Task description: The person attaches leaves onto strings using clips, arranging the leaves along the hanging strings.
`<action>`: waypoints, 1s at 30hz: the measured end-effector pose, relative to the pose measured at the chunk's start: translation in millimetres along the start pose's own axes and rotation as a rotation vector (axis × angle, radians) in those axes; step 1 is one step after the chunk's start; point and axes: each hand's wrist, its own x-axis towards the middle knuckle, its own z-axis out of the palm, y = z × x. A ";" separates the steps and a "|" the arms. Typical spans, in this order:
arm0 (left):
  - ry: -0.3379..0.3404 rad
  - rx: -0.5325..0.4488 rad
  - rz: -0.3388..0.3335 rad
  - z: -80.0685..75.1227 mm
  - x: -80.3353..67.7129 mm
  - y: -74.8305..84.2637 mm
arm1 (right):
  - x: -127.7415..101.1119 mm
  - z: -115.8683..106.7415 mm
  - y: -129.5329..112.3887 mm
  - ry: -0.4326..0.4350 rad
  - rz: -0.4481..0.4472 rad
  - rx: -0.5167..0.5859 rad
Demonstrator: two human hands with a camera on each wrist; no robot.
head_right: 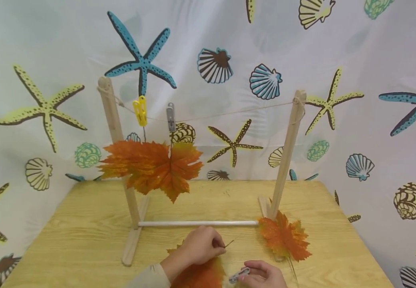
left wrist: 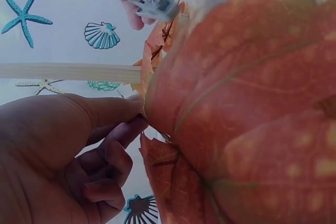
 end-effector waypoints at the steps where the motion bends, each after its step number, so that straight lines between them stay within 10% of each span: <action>1: 0.003 -0.029 -0.019 -0.7 -1.1 0.5 | -0.8 0.6 -0.9 0.010 0.009 0.000; 13: 0.092 -0.270 -0.177 -24.5 -7.9 -0.6 | 3.4 5.7 -23.2 -0.053 -0.116 -0.043; 30: 0.242 -0.347 -0.071 -70.8 -22.7 28.0 | -5.1 6.4 -92.1 -0.033 -0.191 -0.167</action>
